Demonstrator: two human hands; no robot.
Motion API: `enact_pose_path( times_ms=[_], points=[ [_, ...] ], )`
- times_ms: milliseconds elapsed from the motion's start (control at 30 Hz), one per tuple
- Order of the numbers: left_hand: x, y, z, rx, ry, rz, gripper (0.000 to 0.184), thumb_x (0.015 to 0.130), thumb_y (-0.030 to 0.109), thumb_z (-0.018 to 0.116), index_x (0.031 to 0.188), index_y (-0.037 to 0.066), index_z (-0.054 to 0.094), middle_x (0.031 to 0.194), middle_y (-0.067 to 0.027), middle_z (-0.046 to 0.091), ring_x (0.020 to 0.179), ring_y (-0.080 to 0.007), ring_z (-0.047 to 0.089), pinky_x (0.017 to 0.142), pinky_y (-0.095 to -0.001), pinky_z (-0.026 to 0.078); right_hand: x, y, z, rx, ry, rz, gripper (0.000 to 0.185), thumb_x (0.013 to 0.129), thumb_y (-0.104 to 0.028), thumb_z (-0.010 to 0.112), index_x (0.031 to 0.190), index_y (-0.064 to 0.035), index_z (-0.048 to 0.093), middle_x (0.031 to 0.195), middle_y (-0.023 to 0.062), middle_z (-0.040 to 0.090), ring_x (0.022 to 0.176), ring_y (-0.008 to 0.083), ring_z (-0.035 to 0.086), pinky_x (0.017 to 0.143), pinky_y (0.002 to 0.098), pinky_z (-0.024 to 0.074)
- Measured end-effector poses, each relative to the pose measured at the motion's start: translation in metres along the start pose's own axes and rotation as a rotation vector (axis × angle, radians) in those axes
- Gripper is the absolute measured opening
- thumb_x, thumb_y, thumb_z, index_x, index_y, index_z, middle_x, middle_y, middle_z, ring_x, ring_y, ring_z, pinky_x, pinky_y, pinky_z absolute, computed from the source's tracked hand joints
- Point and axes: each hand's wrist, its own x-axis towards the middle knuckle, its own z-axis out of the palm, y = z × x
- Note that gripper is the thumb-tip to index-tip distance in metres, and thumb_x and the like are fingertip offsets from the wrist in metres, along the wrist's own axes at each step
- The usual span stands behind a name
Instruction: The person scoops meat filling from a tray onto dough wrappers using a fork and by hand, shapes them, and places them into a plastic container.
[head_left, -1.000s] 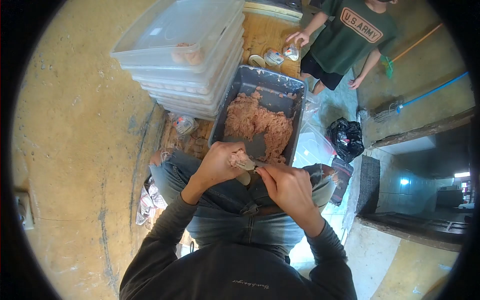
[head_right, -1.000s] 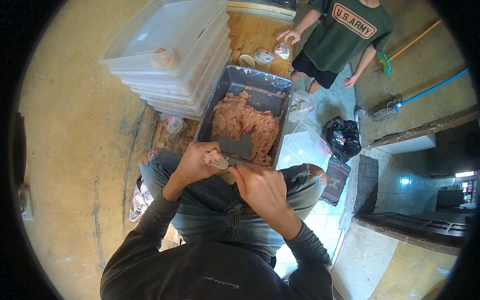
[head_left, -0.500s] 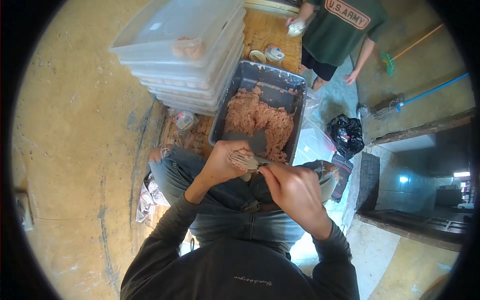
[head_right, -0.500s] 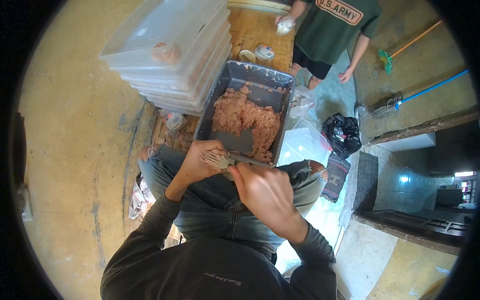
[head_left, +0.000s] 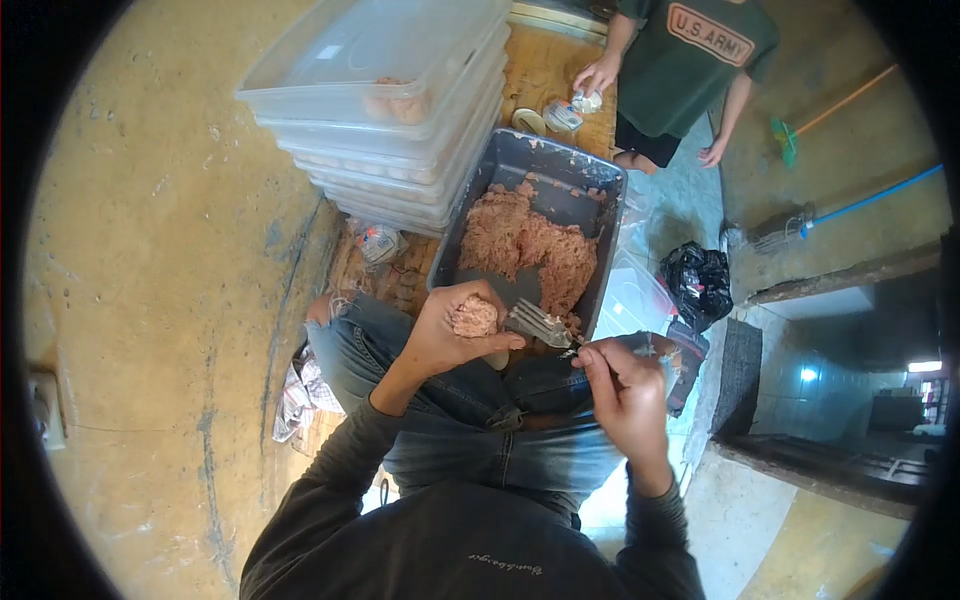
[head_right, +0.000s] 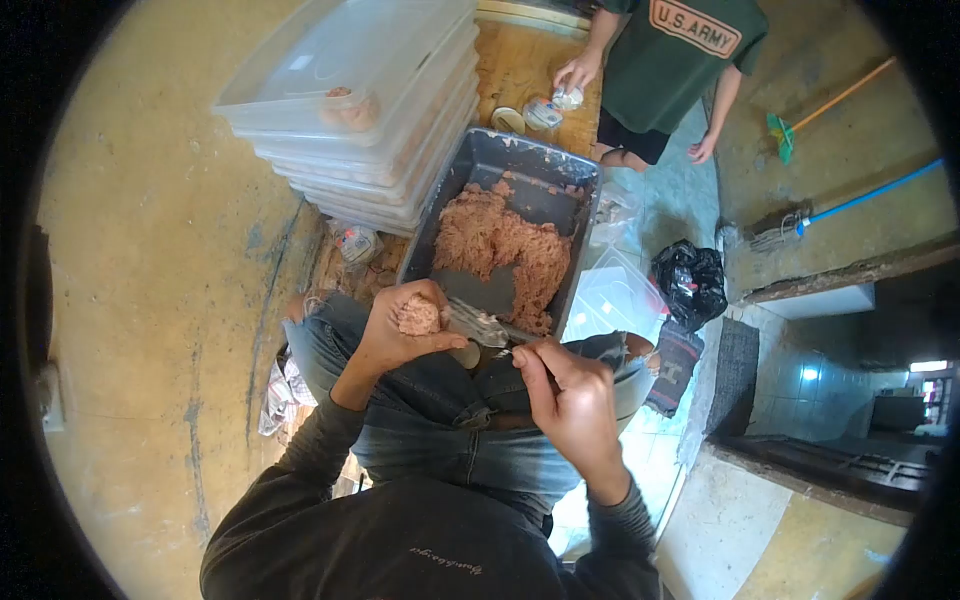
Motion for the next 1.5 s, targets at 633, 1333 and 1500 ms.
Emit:
enact_pose_path(
  times_ms=[633,1333,1500],
  points=[
    [0.008,0.011,0.020,0.081,-0.034,-0.106,0.038,0.077,-0.001,0.084,0.109,0.001,0.063,0.124,-0.0140,0.071,0.105,-0.0141,0.069,0.089,-0.0317,0.058,-0.010,0.004,0.024,-0.160,0.130,-0.057,0.015,0.096,-0.012,0.073,0.085,-0.0019,0.068,0.067,0.0155,0.065,0.057,0.0339,0.065,0.052,0.0406,0.0473],
    [-0.006,-0.035,0.003,0.158,0.137,0.004,0.024,0.066,0.001,0.082,0.080,0.003,0.062,0.072,-0.0027,0.063,0.067,-0.0088,0.058,0.063,-0.0266,0.047,-0.002,-0.006,0.026,-0.454,-0.082,-0.152,0.022,0.098,-0.019,0.069,0.081,-0.0053,0.064,0.064,0.0132,0.063,0.055,0.0338,0.064,0.050,0.0430,0.0482],
    [-0.006,-0.033,0.006,0.061,0.106,0.027,0.023,0.066,-0.002,0.080,0.080,0.003,0.062,0.074,-0.0031,0.064,0.068,-0.0107,0.060,0.064,-0.0283,0.048,-0.008,-0.006,0.046,-0.366,-0.043,-0.139,0.025,0.097,-0.017,0.070,0.078,-0.0038,0.062,0.065,0.0149,0.063,0.057,0.0360,0.064,0.052,0.0450,0.0470]
  ],
)
